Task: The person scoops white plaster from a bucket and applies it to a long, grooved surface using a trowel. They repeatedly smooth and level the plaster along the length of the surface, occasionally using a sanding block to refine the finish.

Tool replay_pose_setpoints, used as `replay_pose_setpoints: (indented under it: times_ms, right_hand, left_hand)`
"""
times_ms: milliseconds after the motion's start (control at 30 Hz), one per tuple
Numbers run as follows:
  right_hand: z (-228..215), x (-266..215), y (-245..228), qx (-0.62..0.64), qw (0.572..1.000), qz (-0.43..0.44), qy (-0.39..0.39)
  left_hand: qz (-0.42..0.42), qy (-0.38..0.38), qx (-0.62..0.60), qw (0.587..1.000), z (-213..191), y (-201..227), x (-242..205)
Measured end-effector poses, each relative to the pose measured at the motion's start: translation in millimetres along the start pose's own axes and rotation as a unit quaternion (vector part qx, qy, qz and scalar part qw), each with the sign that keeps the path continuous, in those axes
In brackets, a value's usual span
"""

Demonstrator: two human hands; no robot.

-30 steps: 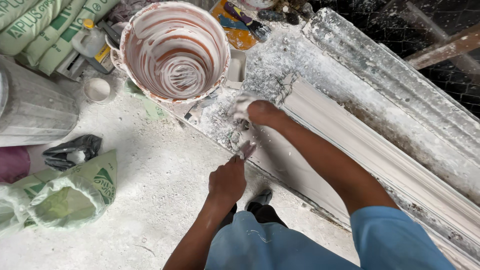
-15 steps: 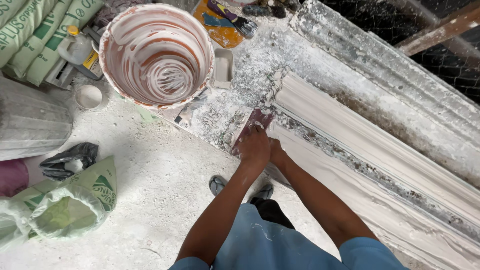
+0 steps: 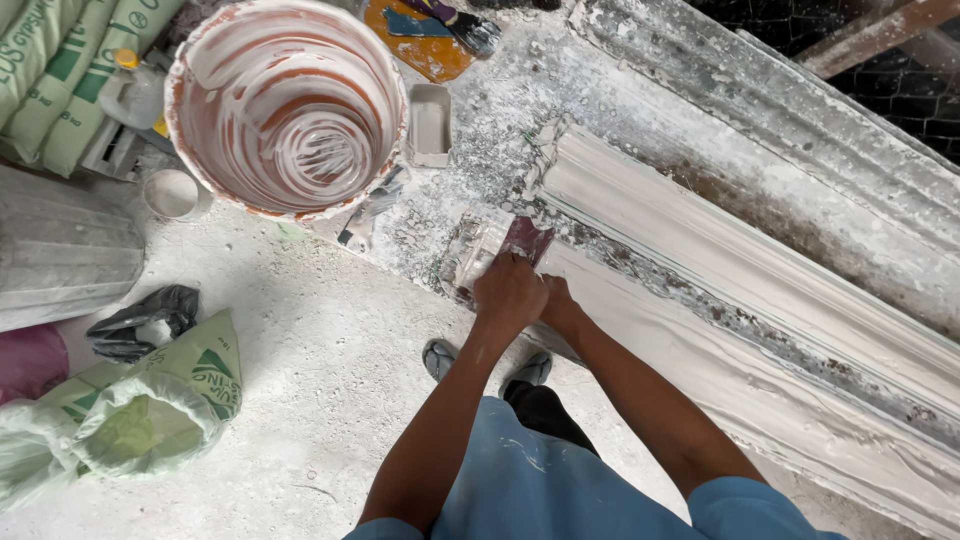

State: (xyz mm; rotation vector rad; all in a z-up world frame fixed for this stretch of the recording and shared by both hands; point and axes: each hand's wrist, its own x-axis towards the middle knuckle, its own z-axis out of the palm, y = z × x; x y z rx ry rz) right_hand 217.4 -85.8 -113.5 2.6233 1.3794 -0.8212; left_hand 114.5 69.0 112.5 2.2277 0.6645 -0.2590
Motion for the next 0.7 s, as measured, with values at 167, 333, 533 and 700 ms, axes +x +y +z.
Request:
replay_pose_setpoints:
  times_ms: [167,333,533,700]
  right_hand:
    - [-3.6,-32.0,15.1,-0.003,0.999,0.043,-0.033]
    - [-1.6,-57.5,31.8,-0.005,0.996,0.067,-0.056]
    - [-5.9,-94.8,55.3,-0.007,0.992,0.088,-0.086]
    - [-16.4,-131.5,73.9,0.006,0.992,0.088,-0.095]
  left_hand:
    - [0.031,-0.001,-0.007,0.999,21.1,12.3,-4.1]
    - [0.05,0.006,-0.026,0.998,48.7,23.8,-6.6]
    - [0.07,0.019,-0.053,0.996,84.9,42.6,-11.9]
    - [0.039,0.001,-0.046,0.998,117.0,77.6,-24.0]
